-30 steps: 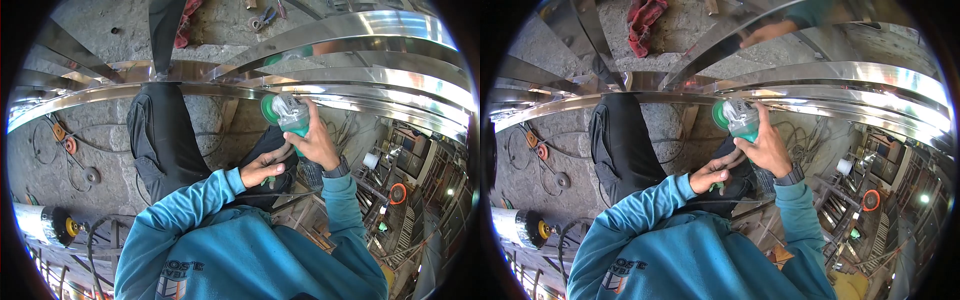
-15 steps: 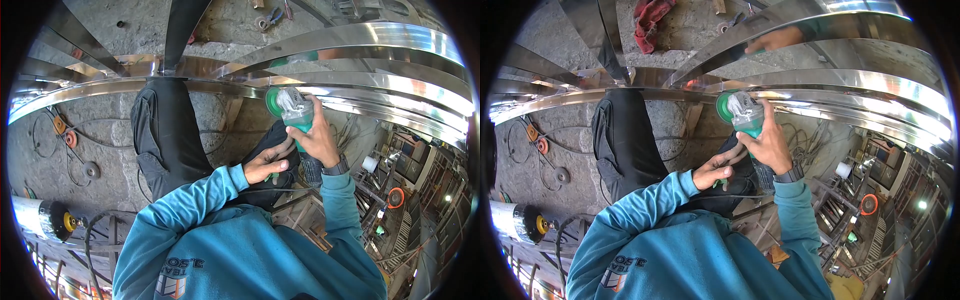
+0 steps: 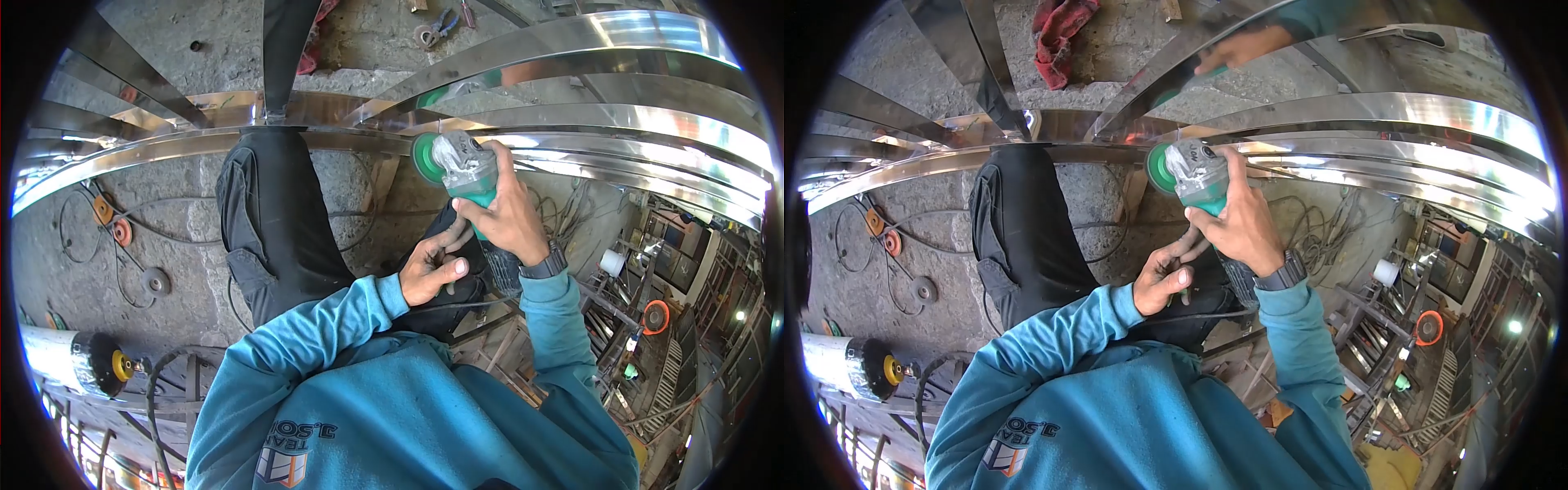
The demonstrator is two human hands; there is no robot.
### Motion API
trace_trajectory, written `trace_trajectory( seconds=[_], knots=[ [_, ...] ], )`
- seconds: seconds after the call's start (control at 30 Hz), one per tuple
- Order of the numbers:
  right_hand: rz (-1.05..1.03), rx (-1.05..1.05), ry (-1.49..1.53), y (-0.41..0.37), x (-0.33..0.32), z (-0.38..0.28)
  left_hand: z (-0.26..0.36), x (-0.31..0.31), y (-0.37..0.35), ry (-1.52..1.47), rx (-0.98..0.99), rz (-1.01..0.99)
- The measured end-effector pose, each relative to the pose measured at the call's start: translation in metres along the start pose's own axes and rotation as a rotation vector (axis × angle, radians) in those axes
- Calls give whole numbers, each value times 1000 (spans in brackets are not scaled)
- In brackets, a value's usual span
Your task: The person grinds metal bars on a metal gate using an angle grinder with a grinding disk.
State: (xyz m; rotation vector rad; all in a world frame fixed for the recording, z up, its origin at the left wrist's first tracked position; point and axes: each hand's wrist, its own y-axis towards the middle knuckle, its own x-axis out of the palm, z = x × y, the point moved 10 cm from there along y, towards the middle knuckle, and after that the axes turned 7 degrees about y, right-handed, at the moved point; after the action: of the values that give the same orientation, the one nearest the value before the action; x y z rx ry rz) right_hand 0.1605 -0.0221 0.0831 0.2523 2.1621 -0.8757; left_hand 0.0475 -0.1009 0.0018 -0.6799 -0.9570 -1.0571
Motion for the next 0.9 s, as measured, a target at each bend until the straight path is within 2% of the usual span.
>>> trace_trajectory(
  seconds=[0.03,0.1,0.37,0.43,0.53,0.6,0.7,0.9],
  knots=[
    [1,-3,4,3,2,1,1,-3,0,-10,4,15],
    [73,-164,-57,8,1,-10,11,-8,2,-28,35,47],
    [31,-133,-45,9,15,-23,17,-20,-10,1,47,89],
    [20,-113,-53,7,13,-17,12,-19,-11,-15,-15,74],
    [-51,-239,15,4,9,-21,11,-3,-17,-4,19,27],
    [-71,-179,-47,1,9,-20,13,6,-16,-53,49,-35],
    [-45,-211,-56,5,11,-33,16,7,-15,-73,60,-34],
    [-102,-136,-31,19,29,-47,31,-12,-18,-55,104,141]
  ],
)
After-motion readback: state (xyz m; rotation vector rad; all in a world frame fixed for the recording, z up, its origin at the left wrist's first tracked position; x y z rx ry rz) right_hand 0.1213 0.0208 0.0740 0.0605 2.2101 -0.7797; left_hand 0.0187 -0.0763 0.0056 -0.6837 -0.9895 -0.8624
